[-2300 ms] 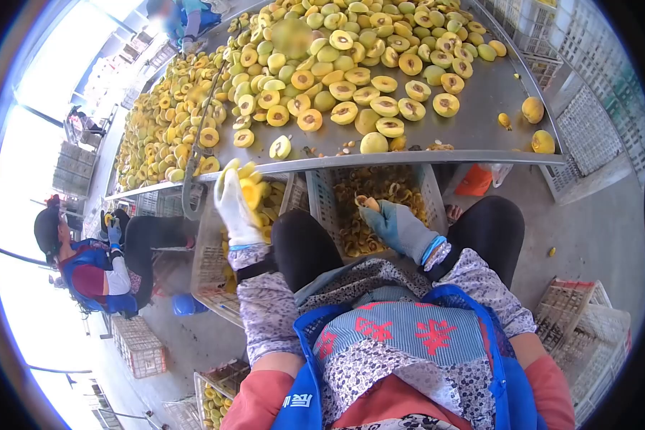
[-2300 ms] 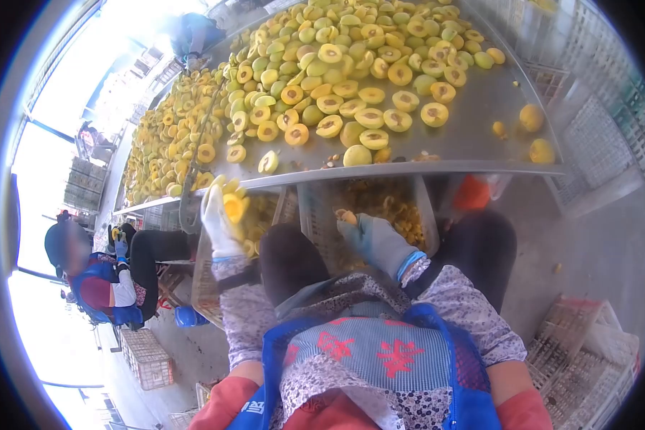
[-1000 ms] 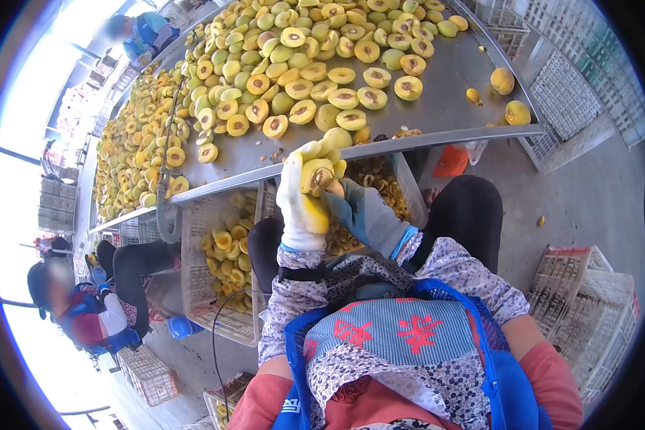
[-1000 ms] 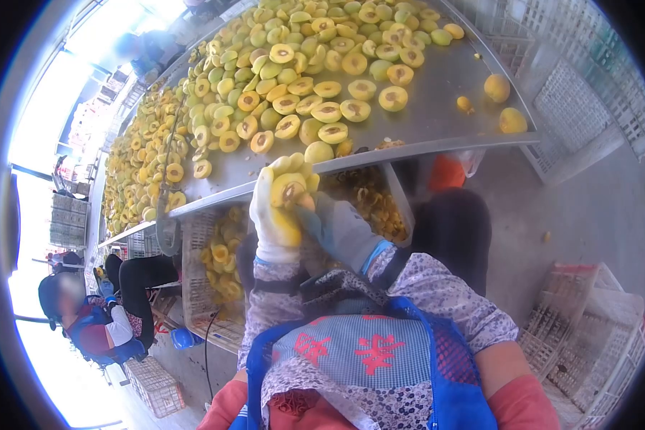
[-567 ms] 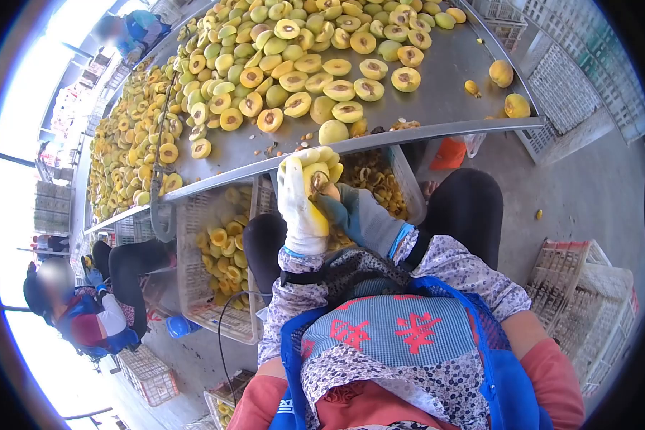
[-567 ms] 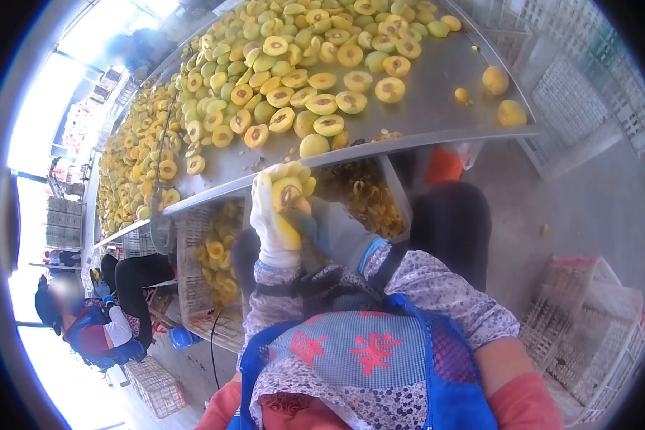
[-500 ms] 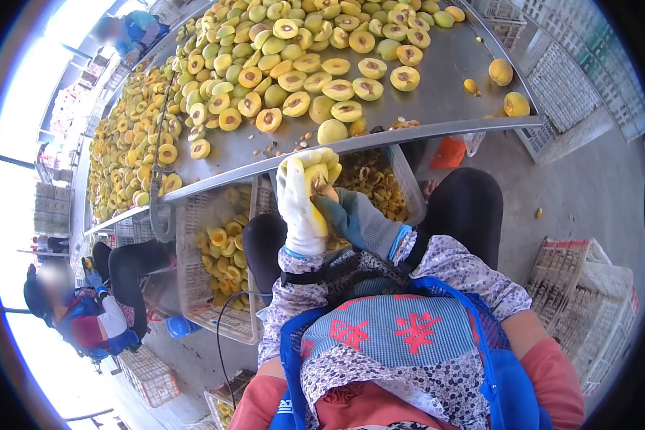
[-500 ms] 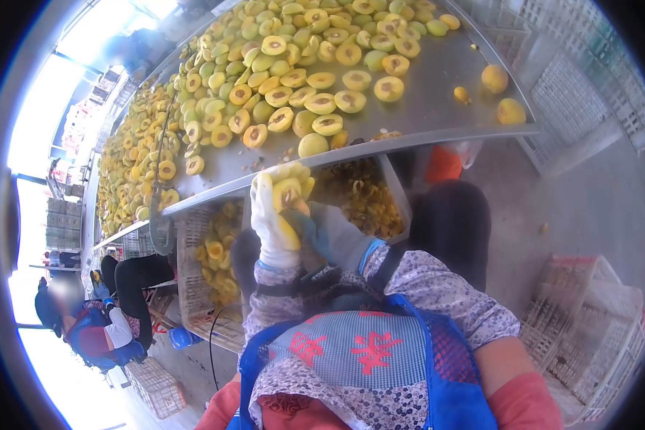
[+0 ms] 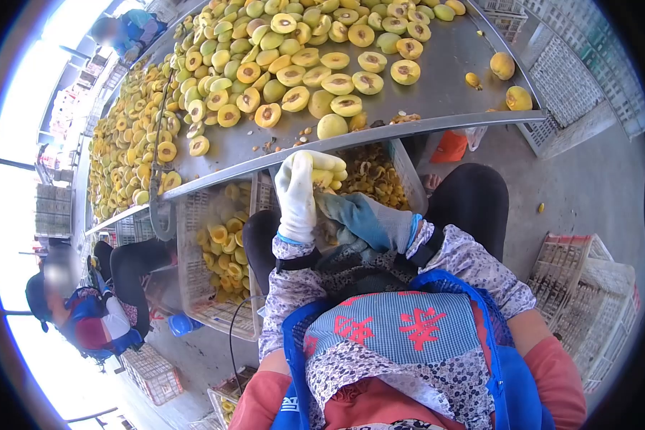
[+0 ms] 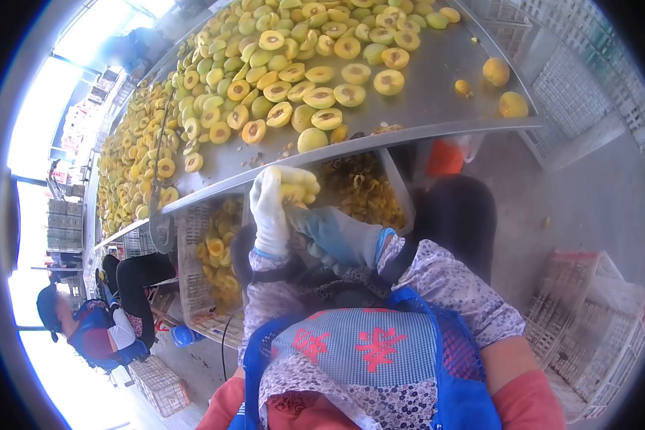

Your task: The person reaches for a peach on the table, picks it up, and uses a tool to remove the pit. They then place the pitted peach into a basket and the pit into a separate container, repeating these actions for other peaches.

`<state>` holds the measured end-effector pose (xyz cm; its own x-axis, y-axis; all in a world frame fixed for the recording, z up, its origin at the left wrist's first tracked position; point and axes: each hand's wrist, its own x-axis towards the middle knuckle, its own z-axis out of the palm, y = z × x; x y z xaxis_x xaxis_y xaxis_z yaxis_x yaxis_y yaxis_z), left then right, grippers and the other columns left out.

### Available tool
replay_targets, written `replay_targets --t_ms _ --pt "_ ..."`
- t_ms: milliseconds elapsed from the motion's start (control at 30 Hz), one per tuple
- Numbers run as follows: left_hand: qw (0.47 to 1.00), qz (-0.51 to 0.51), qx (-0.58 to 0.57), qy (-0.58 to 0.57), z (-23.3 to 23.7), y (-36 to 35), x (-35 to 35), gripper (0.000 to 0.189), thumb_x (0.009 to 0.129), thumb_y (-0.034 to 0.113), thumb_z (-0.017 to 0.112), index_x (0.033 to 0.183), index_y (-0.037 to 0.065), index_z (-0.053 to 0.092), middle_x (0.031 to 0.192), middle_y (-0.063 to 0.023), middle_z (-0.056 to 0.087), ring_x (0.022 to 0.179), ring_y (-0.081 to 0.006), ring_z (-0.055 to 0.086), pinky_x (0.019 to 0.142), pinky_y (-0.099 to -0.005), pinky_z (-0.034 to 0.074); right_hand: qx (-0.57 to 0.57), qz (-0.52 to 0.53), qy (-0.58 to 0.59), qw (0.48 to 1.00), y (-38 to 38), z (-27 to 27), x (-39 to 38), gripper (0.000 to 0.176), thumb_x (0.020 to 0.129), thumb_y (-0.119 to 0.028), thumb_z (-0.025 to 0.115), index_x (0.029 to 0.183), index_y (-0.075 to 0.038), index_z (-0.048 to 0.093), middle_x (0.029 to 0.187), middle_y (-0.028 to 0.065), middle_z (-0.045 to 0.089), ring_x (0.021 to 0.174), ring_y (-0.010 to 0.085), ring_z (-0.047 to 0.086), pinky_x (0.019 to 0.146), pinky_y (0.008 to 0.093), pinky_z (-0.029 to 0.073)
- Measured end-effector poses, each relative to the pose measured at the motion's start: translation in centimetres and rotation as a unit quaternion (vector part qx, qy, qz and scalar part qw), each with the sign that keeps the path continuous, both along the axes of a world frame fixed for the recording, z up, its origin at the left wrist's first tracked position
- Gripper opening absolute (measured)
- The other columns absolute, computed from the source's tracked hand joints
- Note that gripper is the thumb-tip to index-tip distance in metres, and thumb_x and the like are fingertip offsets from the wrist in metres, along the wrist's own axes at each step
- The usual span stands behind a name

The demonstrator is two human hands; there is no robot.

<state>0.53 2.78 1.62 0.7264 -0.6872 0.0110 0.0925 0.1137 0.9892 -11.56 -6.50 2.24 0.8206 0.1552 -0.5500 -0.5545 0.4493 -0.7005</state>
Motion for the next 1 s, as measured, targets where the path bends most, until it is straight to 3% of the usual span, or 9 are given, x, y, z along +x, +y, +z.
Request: replay_targets --t_ms 200,400,500,600,667,700,767,867,1000 --pt "0.989 -0.123 -0.047 0.067 -0.9 -0.1 1.2 0.044 0.1 0.034 0.048 0.082 -0.002 0.066 0.081 -0.0152 0.07 0.065 -0.0194 0.065 0.062 -0.0291 0.054 0.222 0.064 -0.032 0.972 -0.5 -2.0 0.0 0.057 0.094 -0.069 0.043 0.075 -0.016 0.049 0.053 -0.0072 0.035 0.041 0.0053 0.032 0.035 0.0224 0.025" --pt "0.984 -0.169 0.048 0.038 -0.9 -0.2 1.2 0.044 0.1 0.038 0.05 0.08 0.001 0.064 0.079 -0.0147 0.069 0.063 -0.0236 0.065 0.059 -0.0319 0.055 0.06 0.01 -0.009 0.998 0.0 -1.1 -0.8 0.047 0.099 -0.056 0.046 0.075 -0.015 0.049 0.054 -0.0068 0.036 0.04 0.0046 0.03 0.035 0.0223 0.023" --pt "0.975 0.04 -0.027 0.217 0.1 -1.0 -0.8 0.03 0.1 0.036 0.048 0.093 0.008 0.055 0.083 -0.0092 0.065 0.064 -0.0205 0.061 0.054 -0.0297 0.05 0.062 0.054 -0.038 0.996 0.0 -1.9 -0.3 0.045 0.1 -0.048 0.048 0.079 -0.008 0.055 0.058 -0.003 0.045 0.045 0.0082 0.04 0.04 0.0257 0.033" --pt "0.911 0.127 -0.192 0.343 -1.3 -0.5 1.6 0.026 0.098 0.035 0.051 0.092 0.01 0.056 0.086 -0.0049 0.064 0.077 -0.0196 0.061 0.062 -0.0282 0.051 -0.218 -0.03 -0.261 0.94 1.7 -5.5 -0.1 0.045 0.1 -0.044 0.05 0.091 -0.002 0.063 0.069 0.0071 0.062 0.06 0.0209 0.06 0.057 0.0333 0.048" --pt "0.915 0.032 -0.282 0.287 -3.0 2.6 4.9 0.024 0.095 0.035 0.056 0.101 0.012 0.06 0.102 -0.0023 0.064 0.094 -0.0212 0.06 0.077 -0.0334 0.051 -0.363 -0.039 -0.224 0.904 1.8 -7.0 -0.2 0.043 0.1 -0.043 0.051 0.105 -0.003 0.066 0.089 0.016 0.071 0.085 0.0337 0.069 0.079 0.0401 0.052" --pt "0.925 0.142 -0.227 0.271 -1.4 4.1 5.1 0.028 0.096 0.037 0.056 0.106 0.011 0.06 0.11 -0.0048 0.064 0.097 -0.0236 0.061 0.078 -0.0352 0.052 -0.384 -0.025 -0.14 0.912 1.3 -7.0 0.0 0.04 0.098 -0.041 0.056 0.106 -0.004 0.067 0.098 0.0214 0.07 0.093 0.0402 0.068 0.083 0.0439 0.051" --pt "0.957 0.268 -0.088 0.071 0.7 7.5 6.8 0.037 0.099 0.04 0.052 0.111 0.006 0.063 0.103 -0.0101 0.069 0.087 -0.0286 0.068 0.073 -0.039 0.057 -0.427 -0.075 -0.127 0.892 0.6 -6.7 -0.5 0.039 0.097 -0.04 0.058 0.106 -0.004 0.067 0.097 0.0218 0.07 0.092 0.0402 0.067 0.082 0.044 0.052" --pt "0.894 0.386 0.181 -0.138 2.8 11.4 9.6 0.019 0.094 0.015 0.061 0.101 0.0 0.069 0.095 -0.0088 0.069 0.083 -0.016 0.061 0.075 -0.0303 0.051 -0.454 -0.14 -0.113 0.873 0.3 -6.8 -0.2 0.036 0.096 -0.039 0.061 0.106 -0.004 0.067 0.094 0.0229 0.07 0.09 0.0409 0.067 0.079 0.0437 0.053" --pt "0.85 0.282 0.201 -0.396 3.7 4.5 7.1 0.022 0.091 0.021 0.067 0.096 0.0 0.069 0.093 -0.0106 0.069 0.085 -0.0202 0.063 0.082 -0.0351 0.049 -0.466 -0.168 -0.146 0.857 0.1 -6.7 0.5 0.039 0.098 -0.036 0.058 0.108 0.001 0.063 0.088 0.0232 0.069 0.085 0.0374 0.069 0.074 0.0412 0.052"
